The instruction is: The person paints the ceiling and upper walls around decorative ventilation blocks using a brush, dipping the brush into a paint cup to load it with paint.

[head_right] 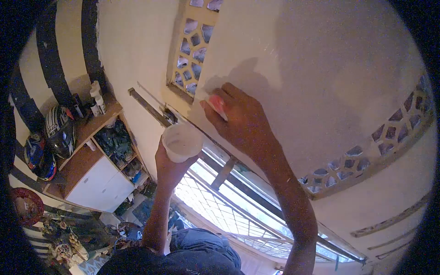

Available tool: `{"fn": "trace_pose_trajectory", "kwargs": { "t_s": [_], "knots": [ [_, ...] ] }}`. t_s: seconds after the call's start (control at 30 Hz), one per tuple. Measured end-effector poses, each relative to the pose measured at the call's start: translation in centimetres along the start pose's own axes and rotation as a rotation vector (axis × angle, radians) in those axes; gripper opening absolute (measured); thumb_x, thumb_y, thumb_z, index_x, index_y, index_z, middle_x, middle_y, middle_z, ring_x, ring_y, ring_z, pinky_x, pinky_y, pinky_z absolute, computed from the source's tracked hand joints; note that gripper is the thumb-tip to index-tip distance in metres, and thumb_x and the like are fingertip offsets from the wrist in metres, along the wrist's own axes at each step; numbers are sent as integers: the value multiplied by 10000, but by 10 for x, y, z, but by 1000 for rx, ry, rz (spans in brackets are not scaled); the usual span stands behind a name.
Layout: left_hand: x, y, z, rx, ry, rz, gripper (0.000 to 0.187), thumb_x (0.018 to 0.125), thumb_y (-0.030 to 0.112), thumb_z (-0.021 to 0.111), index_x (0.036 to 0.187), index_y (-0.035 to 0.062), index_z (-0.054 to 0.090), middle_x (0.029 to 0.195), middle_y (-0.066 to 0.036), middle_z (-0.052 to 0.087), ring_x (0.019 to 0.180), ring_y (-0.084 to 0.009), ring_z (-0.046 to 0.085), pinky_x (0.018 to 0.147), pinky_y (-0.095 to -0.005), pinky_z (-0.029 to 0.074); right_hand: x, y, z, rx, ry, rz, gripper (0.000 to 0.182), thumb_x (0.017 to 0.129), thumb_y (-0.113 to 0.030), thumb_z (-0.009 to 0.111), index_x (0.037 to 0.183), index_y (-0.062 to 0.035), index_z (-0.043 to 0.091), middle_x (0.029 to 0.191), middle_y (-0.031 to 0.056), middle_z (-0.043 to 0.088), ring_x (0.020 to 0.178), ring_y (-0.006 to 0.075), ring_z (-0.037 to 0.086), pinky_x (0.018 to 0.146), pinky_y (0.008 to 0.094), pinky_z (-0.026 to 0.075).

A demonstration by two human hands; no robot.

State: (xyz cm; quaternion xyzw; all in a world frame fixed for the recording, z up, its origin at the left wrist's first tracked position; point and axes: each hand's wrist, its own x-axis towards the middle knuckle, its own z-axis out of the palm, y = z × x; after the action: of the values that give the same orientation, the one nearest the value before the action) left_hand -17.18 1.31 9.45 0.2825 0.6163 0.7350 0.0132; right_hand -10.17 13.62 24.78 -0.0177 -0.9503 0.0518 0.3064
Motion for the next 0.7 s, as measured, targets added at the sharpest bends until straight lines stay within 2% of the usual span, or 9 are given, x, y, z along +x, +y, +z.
{"fn": "trace_pose_trajectory", "kwargs": {
  "t_s": [0.13,0.27,0.37,0.43,0.47,0.53,0.57,0.63,0.7],
  "knots": [
    [-2,-6,-2,29,23,29,634,549,114,831,1076,39,487,967,-137,629,909,-246,622,776,-339,500,10,9,-13,-233,46,-150,224,807,-197,650,853,2,558,729,115,587,634,197,588,576,290,460],
    [-4,-11,-6,-11,25,-15,668,549,117,832,1115,17,491,1016,-124,596,925,-216,586,813,-341,484,25,-6,-45,-257,119,-244,197,804,-180,653,845,-10,562,727,102,593,618,178,580,560,287,455],
    [-6,-8,-12,38,49,-32,657,543,98,831,1096,32,484,1000,-143,616,932,-243,608,805,-338,494,24,-14,-48,-186,134,-232,182,803,-171,655,840,-16,567,728,93,601,622,158,584,559,288,457],
    [-11,-9,-17,36,54,-64,658,540,91,831,1095,32,484,1007,-144,610,937,-242,603,808,-340,491,14,-20,-37,96,-49,1,187,803,-178,611,869,-8,572,782,154,569,736,302,581,674,374,488],
    [-13,-10,-19,37,57,-94,658,537,84,830,1095,32,484,1013,-144,605,941,-240,598,812,-343,489,9,-20,-28,96,-54,2,187,803,-178,611,869,-8,572,782,154,569,736,302,581,674,374,488],
    [-18,-15,-25,16,62,-106,658,535,80,830,1093,32,485,1013,-141,602,943,-239,594,813,-344,487,-2,-13,-5,147,-246,132,207,814,-202,589,885,-8,567,806,153,563,741,301,580,686,389,486],
    [-20,-17,-27,-3,66,-114,658,532,77,830,1092,31,486,1014,-138,599,944,-238,590,815,-346,484,-8,-10,7,149,-252,136,207,814,-202,589,885,-8,567,806,153,563,741,301,580,686,389,486],
    [-24,-24,-27,0,62,-103,661,529,78,831,1091,32,487,1012,-136,598,939,-238,590,813,-345,484,-14,-4,23,-11,-227,-16,197,812,-209,638,851,-21,590,819,138,606,694,239,612,626,333,479],
    [-28,-27,-27,7,54,-93,663,526,78,832,1091,33,488,1010,-133,598,934,-237,590,811,-344,483,-11,0,24,-137,-199,-76,214,812,-226,636,850,-20,591,839,146,603,718,261,611,646,345,478]
  ]
}}
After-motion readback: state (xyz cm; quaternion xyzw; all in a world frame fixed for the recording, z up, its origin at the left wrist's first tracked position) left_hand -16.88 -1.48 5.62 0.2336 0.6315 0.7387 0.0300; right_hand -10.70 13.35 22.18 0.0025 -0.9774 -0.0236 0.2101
